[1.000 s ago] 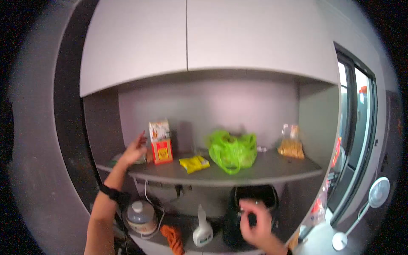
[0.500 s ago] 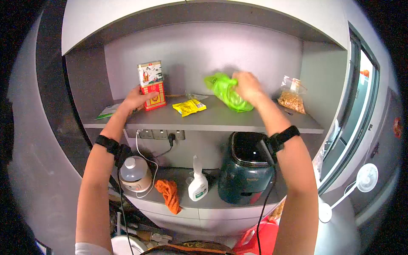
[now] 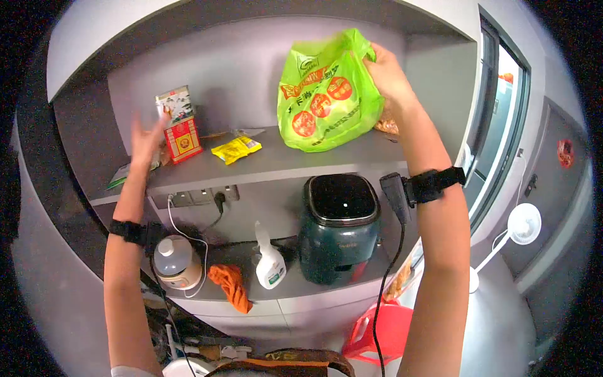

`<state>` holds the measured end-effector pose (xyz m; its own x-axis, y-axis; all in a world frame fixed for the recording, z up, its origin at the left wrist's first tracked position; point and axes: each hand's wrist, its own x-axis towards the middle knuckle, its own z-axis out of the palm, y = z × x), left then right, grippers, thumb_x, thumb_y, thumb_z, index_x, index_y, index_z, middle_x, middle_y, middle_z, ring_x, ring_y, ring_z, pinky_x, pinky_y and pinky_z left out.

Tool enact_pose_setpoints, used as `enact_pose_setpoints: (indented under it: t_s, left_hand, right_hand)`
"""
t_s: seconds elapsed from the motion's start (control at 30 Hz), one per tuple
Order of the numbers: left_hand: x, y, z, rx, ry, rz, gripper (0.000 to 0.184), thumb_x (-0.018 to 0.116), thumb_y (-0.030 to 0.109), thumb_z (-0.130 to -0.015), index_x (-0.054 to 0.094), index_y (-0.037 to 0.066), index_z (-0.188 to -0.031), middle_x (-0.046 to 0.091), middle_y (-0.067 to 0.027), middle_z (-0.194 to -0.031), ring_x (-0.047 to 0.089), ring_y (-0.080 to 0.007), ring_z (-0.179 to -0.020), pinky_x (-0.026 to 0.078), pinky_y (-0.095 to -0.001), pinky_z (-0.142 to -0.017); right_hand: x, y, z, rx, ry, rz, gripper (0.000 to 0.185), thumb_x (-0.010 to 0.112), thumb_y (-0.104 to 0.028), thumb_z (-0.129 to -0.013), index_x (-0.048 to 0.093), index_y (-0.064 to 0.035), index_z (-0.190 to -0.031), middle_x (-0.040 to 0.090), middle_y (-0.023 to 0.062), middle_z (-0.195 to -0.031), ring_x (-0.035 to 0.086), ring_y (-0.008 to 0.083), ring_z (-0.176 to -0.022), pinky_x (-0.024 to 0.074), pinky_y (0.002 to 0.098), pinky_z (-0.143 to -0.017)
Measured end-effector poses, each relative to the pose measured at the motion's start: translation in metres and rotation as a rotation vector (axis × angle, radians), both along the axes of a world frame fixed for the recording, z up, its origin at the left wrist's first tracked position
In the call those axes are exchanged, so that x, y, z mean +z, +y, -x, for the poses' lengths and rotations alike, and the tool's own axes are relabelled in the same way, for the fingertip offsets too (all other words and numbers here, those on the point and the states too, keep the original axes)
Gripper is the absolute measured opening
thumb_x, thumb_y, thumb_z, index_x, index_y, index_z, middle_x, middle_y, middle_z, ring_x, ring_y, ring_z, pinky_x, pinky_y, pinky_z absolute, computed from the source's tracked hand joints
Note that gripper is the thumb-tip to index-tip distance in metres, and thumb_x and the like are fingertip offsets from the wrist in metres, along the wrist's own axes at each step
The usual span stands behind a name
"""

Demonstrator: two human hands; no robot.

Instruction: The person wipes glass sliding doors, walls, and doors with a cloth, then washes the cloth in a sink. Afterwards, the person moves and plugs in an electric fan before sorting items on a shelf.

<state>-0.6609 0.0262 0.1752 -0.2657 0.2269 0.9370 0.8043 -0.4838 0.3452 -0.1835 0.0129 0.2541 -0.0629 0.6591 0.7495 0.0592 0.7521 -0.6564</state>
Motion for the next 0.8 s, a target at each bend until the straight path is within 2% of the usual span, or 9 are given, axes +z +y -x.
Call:
enact_pose_setpoints:
  t_s: [0.07, 0.1, 0.23, 0.33, 0.4, 0.47, 0.53, 0.73, 0.8]
  left_hand:
    - [0.013, -0.024, -0.008, 0.131, 0.129, -0.473, 0.056, 0.069, 0.031, -0.082, 0.045, -0.002, -0.121, 0.059, -0.013, -0.106, 0.055, -0.0195, -0.099, 0.042, -0.0319, -0.088]
    - [0.019, -0.053, -0.028, -0.035, 0.107, -0.561, 0.046, 0.065, 0.026, -0.085, 0.048, -0.001, -0.118, 0.058, -0.0115, -0.107, 0.052, -0.0189, -0.107, 0.037, -0.0326, -0.095]
    - [-0.002, -0.144, -0.096, -0.863, 0.175, -0.012, 0.027, 0.049, 0.023, -0.094, 0.056, -0.001, -0.106, 0.059, -0.0118, -0.109, 0.054, -0.0193, -0.103, 0.04, -0.0319, -0.091]
    - [-0.035, -0.174, -0.133, -1.119, 0.178, 0.072, 0.052, 0.039, 0.043, -0.097, 0.05, -0.001, -0.123, 0.05, -0.0159, -0.126, 0.047, -0.0245, -0.118, 0.039, -0.0369, -0.096]
    - [-0.049, -0.19, -0.14, -1.317, 0.033, 0.397, 0.06, 0.035, 0.05, -0.096, 0.041, 0.004, -0.134, 0.045, -0.0113, -0.134, 0.044, -0.0239, -0.122, 0.039, -0.0384, -0.098]
    - [-0.067, -0.197, -0.139, -1.513, -0.02, 0.944, 0.063, 0.05, 0.045, -0.093, 0.036, 0.004, -0.138, 0.041, -0.0112, -0.139, 0.041, -0.0227, -0.126, 0.037, -0.0392, -0.101]
    - [-0.114, -0.192, -0.142, -1.571, 0.076, 1.166, 0.056, 0.062, 0.019, -0.089, 0.037, 0.004, -0.136, 0.049, -0.008, -0.127, 0.047, -0.0183, -0.117, 0.04, -0.0341, -0.098]
    - [-0.212, -0.197, -0.134, -1.339, -0.183, 1.146, 0.048, 0.056, -0.006, -0.081, 0.044, 0.005, -0.126, 0.054, -0.0058, -0.11, 0.052, -0.0115, -0.103, 0.044, -0.0264, -0.09]
    - [-0.224, -0.204, -0.131, -1.327, -0.294, 1.08, 0.044, 0.054, -0.008, -0.083, 0.046, 0.006, -0.124, 0.054, -0.005, -0.11, 0.052, -0.0109, -0.102, 0.044, -0.0255, -0.09]
  right_hand:
    - [0.002, -0.032, 0.016, -0.03, 0.079, -0.097, 0.027, 0.058, -0.012, -0.09, 0.056, -0.0011, -0.114, 0.065, 0.0049, -0.092, 0.061, 0.0112, -0.079, 0.0495, 0.0259, -0.07]
    - [0.002, -0.045, 0.02, -0.142, 0.064, -0.138, 0.027, 0.059, -0.013, -0.09, 0.056, -0.0012, -0.115, 0.064, 0.0038, -0.095, 0.06, 0.0103, -0.081, 0.0494, 0.0263, -0.07]
    - [-0.025, -0.111, 0.043, -0.253, 0.114, -0.329, 0.029, 0.06, -0.015, -0.089, 0.056, -0.0015, -0.115, 0.063, 0.0038, -0.099, 0.059, 0.0099, -0.085, 0.0489, 0.0269, -0.072]
    - [-0.086, -0.149, 0.058, -0.267, 0.16, -0.374, 0.028, 0.062, -0.019, -0.087, 0.057, -0.0023, -0.109, 0.061, 0.0023, -0.097, 0.058, 0.0116, -0.084, 0.0469, 0.0264, -0.072]
    - [-0.126, -0.162, 0.064, -0.013, -0.073, -0.23, 0.027, 0.065, -0.016, -0.082, 0.055, -0.0028, -0.104, 0.058, 0.0026, -0.091, 0.057, 0.0134, -0.082, 0.0457, 0.0269, -0.072]
    - [-0.159, -0.177, 0.083, -0.005, -0.414, -0.158, 0.028, 0.067, -0.01, -0.077, 0.052, -0.0029, -0.1, 0.056, 0.0042, -0.087, 0.056, 0.0146, -0.081, 0.0448, 0.0274, -0.072]
    - [-0.199, -0.174, 0.099, 0.225, -0.447, 0.099, 0.029, 0.063, -0.004, -0.074, 0.052, -0.0018, -0.101, 0.055, 0.0082, -0.089, 0.055, 0.0157, -0.083, 0.0439, 0.0277, -0.075]
    - [-0.287, -0.166, 0.099, 0.414, -0.461, 0.302, 0.032, 0.044, 0.009, -0.076, 0.051, 0.0011, -0.107, 0.058, 0.014, -0.099, 0.058, 0.0212, -0.095, 0.0437, 0.0304, -0.084]
    - [-0.3, -0.171, 0.095, 0.425, -0.48, 0.303, 0.035, 0.047, 0.008, -0.08, 0.052, 0.0002, -0.114, 0.059, 0.0163, -0.106, 0.059, 0.0242, -0.099, 0.0447, 0.0328, -0.086]
